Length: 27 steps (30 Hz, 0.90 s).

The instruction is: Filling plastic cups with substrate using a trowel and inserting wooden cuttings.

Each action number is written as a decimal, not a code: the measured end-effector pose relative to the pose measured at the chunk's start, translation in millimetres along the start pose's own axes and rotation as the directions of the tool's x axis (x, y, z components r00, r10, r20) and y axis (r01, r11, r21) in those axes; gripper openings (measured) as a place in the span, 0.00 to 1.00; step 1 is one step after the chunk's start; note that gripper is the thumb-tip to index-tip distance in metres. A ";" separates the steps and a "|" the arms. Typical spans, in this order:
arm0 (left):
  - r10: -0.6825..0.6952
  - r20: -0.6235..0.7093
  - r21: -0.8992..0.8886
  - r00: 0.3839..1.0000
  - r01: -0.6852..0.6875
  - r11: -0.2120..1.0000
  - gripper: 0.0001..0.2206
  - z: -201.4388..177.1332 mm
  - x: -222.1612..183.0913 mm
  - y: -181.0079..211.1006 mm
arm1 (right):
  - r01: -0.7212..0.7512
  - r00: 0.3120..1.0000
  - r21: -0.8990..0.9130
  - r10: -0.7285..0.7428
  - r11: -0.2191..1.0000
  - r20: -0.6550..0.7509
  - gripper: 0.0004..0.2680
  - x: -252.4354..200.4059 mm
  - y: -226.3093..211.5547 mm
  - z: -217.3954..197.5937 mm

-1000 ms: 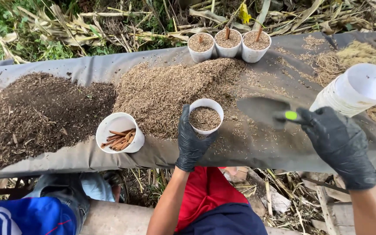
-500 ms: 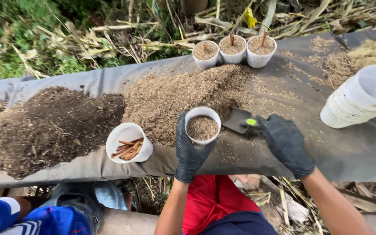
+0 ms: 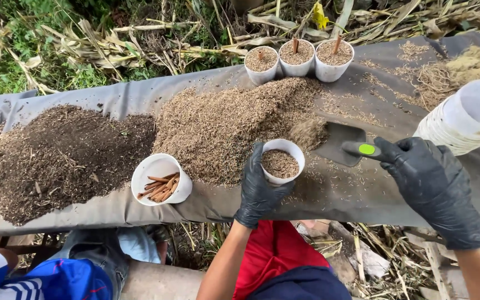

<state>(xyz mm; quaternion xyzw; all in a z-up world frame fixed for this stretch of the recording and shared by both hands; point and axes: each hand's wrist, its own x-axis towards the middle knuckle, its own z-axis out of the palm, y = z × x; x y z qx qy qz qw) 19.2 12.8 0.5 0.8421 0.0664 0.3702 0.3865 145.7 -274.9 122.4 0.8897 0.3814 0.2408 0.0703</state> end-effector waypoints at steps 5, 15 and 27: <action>0.059 -0.010 -0.053 0.998 -0.059 0.997 0.47 14.8 3.3 7.2 | -0.028 0.992 -0.557 -0.046 0.830 -0.119 0.17 1.9 -18.1 -23.0; 0.005 -0.021 -0.197 1.000 -0.009 0.980 0.46 10.1 -7.1 -0.6 | -0.042 0.990 -0.419 -0.019 0.907 -0.140 0.09 -13.5 5.5 2.4; 0.172 -0.076 -0.030 0.982 -0.174 0.984 0.45 -3.0 -3.0 -6.8 | -0.045 0.998 0.320 0.026 0.946 0.064 0.15 10.0 -39.2 80.4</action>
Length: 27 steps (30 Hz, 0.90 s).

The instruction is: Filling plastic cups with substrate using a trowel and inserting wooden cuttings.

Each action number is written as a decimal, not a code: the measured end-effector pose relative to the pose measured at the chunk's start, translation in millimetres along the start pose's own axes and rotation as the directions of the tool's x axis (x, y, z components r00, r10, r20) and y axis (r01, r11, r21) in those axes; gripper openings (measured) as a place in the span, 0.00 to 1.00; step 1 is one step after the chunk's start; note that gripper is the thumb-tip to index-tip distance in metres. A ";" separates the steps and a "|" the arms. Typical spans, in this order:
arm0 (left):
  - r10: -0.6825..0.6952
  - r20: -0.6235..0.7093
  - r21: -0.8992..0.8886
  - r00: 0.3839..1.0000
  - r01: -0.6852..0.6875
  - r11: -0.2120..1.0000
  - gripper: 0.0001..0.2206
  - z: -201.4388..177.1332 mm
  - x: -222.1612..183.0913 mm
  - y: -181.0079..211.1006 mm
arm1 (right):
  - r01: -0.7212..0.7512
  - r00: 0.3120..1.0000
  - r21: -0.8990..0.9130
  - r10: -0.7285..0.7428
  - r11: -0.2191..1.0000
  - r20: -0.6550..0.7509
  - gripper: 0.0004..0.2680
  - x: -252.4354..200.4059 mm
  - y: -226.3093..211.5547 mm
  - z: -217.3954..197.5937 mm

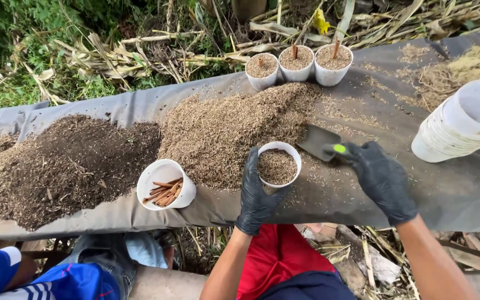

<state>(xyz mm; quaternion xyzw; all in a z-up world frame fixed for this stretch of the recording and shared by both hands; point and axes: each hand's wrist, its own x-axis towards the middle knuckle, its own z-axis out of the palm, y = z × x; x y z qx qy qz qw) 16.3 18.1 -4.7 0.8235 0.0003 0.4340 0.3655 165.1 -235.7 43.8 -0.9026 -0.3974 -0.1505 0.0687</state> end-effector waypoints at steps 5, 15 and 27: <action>-0.041 0.017 0.024 0.999 0.041 0.999 0.45 -5.9 -1.3 -1.7 | -0.127 0.990 0.141 0.117 0.982 0.073 0.17 2.1 9.8 11.7; -0.071 0.026 0.042 0.997 0.069 0.997 0.47 13.7 0.8 -3.5 | -0.018 0.994 -0.105 0.007 0.994 -0.106 0.16 -11.3 39.2 -45.0; -0.138 0.038 -0.067 0.990 0.141 0.988 0.47 24.6 10.1 2.5 | -0.170 0.938 -0.147 0.114 0.975 -0.326 0.16 -9.6 -4.4 -89.7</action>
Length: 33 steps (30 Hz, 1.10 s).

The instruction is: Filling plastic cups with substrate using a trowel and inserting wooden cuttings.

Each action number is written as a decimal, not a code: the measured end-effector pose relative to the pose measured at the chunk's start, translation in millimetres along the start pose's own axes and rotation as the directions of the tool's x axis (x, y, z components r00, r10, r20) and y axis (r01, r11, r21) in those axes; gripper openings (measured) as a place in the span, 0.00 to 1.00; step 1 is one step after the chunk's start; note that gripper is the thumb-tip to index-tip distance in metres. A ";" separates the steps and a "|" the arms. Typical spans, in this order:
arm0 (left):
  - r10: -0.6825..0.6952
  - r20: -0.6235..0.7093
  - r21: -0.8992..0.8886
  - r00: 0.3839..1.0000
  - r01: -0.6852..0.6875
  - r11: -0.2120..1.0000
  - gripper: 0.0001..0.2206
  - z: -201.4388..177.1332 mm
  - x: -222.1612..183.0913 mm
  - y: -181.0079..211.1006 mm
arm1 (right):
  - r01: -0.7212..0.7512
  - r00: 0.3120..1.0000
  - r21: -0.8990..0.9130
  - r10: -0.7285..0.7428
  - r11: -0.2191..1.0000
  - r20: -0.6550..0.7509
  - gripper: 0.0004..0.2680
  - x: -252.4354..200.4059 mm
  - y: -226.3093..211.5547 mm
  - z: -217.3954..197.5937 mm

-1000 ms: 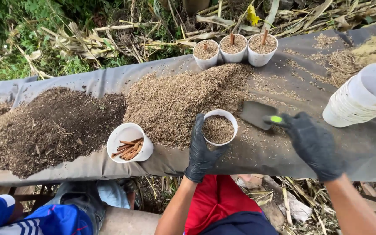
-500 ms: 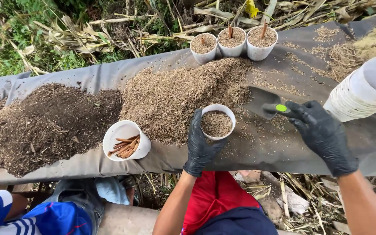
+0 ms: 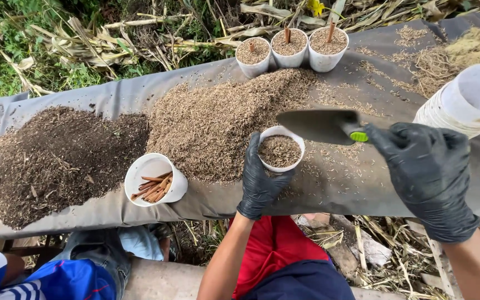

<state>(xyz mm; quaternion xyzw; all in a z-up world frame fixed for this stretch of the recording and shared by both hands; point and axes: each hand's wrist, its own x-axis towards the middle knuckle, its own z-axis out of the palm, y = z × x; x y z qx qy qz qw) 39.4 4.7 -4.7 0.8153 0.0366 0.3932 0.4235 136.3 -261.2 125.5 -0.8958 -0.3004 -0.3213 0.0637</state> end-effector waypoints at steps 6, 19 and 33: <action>0.008 -0.015 0.016 1.000 -0.007 1.000 0.47 -4.8 0.1 6.3 | 0.107 0.993 -0.351 -0.117 0.930 -0.006 0.15 -27.2 31.1 30.5; 0.082 0.035 0.023 0.996 -0.083 0.996 0.45 -1.1 4.2 1.5 | 0.120 0.985 -0.052 -0.113 0.991 0.128 0.18 -57.4 32.6 58.2; 0.024 -0.018 -0.120 1.000 -0.026 0.992 0.44 -16.6 11.4 0.8 | 0.160 0.980 -0.090 -0.147 0.983 0.135 0.16 -62.7 53.6 50.8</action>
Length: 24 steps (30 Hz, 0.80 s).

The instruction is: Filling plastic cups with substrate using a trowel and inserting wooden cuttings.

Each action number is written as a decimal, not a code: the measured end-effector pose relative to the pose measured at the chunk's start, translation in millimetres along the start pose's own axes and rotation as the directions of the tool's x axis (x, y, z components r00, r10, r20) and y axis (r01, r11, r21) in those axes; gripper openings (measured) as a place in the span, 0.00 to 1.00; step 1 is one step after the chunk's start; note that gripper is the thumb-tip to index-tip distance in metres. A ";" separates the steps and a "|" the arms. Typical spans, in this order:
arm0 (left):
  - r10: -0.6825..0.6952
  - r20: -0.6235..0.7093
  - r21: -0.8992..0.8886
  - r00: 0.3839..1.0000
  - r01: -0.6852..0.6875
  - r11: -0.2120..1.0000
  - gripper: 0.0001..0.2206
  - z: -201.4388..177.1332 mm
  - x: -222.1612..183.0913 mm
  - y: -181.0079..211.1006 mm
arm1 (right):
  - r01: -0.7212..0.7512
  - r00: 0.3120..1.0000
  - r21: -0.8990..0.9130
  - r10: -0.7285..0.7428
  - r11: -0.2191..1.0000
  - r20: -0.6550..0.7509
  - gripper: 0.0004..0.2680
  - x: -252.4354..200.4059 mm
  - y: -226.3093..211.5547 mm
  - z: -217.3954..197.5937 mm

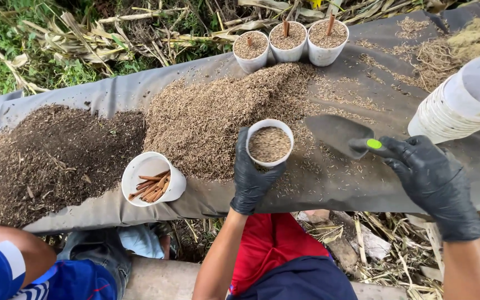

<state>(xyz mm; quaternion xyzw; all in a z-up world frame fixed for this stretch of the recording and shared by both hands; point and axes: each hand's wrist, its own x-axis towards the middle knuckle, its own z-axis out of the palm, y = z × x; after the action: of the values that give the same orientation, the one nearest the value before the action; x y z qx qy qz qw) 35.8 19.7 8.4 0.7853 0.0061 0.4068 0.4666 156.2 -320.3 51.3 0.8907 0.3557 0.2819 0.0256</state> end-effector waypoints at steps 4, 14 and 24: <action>0.034 -0.018 0.102 0.999 -0.032 0.994 0.46 -11.7 -9.3 -14.7 | -0.046 0.974 0.398 -0.047 0.916 0.222 0.15 4.3 4.3 -3.5; 0.032 -0.152 -0.035 0.988 -0.038 0.999 0.51 -28.1 -9.5 -8.6 | -0.477 0.759 0.264 0.242 0.838 0.604 0.11 73.6 -73.0 -13.8; -0.036 0.035 0.091 0.999 0.033 0.995 0.46 -15.9 -22.3 -9.1 | 0.011 0.987 0.177 -0.039 0.984 0.157 0.13 52.3 -19.8 -27.2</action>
<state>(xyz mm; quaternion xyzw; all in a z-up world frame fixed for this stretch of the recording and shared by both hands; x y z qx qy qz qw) 14.1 27.7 -8.7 0.8127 0.0295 0.3834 0.4377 160.6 -275.9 94.6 0.9046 0.3872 0.1768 -0.0208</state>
